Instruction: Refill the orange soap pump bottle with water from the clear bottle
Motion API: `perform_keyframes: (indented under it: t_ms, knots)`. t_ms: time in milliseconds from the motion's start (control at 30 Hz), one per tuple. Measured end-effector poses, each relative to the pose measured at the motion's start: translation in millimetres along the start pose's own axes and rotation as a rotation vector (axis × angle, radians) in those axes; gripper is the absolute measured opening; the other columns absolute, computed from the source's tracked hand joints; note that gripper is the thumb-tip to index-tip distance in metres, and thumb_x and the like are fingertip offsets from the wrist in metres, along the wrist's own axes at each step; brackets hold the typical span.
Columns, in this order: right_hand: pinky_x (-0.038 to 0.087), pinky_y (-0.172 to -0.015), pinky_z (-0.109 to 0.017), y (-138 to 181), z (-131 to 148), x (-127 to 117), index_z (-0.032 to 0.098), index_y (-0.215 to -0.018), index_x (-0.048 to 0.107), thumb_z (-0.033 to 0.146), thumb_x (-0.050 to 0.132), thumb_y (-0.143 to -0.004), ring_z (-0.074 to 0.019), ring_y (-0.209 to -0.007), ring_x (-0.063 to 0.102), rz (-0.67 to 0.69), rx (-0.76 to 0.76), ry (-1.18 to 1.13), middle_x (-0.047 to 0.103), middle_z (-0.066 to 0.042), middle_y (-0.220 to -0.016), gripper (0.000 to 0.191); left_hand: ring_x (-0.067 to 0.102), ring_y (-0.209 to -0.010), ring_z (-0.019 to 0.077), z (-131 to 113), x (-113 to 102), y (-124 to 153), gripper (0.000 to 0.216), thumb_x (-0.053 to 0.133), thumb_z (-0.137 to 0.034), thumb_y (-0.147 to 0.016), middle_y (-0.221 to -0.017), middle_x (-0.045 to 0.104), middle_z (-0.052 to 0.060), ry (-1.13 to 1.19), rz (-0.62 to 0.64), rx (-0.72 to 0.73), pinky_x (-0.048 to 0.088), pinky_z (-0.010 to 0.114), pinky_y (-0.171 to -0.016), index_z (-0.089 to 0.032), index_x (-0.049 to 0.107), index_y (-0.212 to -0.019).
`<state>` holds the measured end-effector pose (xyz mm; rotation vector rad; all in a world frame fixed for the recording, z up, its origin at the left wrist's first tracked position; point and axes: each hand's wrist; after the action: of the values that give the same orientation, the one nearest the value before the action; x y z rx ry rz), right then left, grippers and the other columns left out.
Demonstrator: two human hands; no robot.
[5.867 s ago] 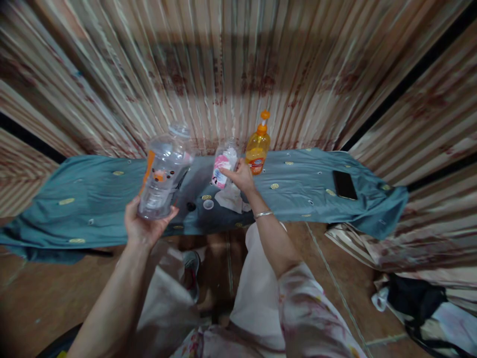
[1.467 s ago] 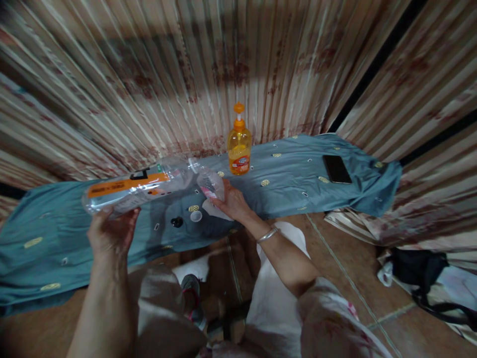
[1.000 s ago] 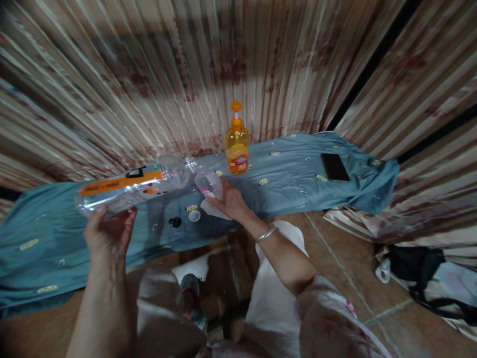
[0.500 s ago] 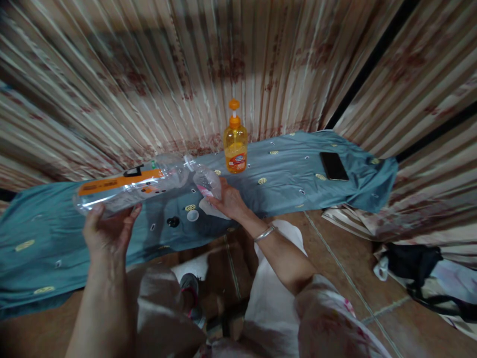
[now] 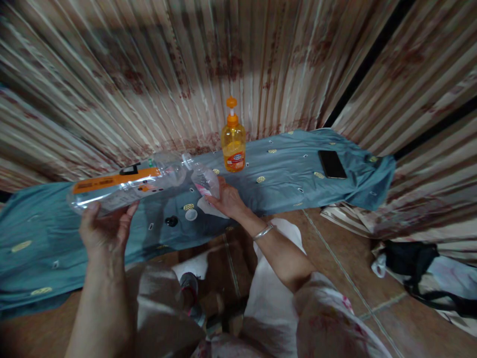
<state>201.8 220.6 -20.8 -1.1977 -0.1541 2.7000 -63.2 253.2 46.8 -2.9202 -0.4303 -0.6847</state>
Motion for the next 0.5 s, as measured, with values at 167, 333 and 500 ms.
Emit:
perform_keyframes:
  t_ms: [167,333,500]
  knots:
    - [0.053,-0.084,-0.031,-0.2,-0.7,0.8,0.013,-0.135,0.053,0.046,0.073,-0.089,-0.0284,-0.104,0.074,-0.003,-0.008,0.003,0.075,-0.015,-0.112,0.061,0.066,-0.117,0.0292,-0.7,2.1,0.3,0.053,0.084,-0.040,-0.049,-0.100,0.076,0.007,0.000,0.018,0.001,0.060,0.034,-0.084,-0.021,0.068,-0.096]
    - [0.053,-0.083,-0.032,-0.4,0.0,0.8,0.011,-0.135,0.053,0.045,0.074,-0.088,-0.0288,-0.103,0.075,-0.007,-0.007,0.009,0.076,-0.015,-0.111,0.062,0.067,-0.113,0.0261,0.7,-0.9,-1.8,0.046,0.084,-0.042,-0.051,-0.102,0.076,0.005,-0.005,0.033,0.016,0.061,0.031,-0.078,-0.023,0.068,-0.090]
    - [0.054,-0.085,-0.032,0.0,1.2,-0.4,0.012,-0.134,0.054,0.042,0.074,-0.088,-0.0290,-0.104,0.075,0.000,-0.004,0.008,0.076,-0.016,-0.114,0.059,0.069,-0.110,0.0266,1.3,-3.7,-4.2,0.036,0.084,-0.041,-0.056,-0.100,0.077,0.002,-0.003,0.058,0.031,0.063,0.036,-0.080,-0.029,0.068,-0.086]
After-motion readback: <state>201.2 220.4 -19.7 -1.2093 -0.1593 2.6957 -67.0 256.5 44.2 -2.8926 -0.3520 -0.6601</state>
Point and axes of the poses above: each hand's wrist, its own y-axis away from the middle knuckle, its own x-axis out of the palm, z = x × y
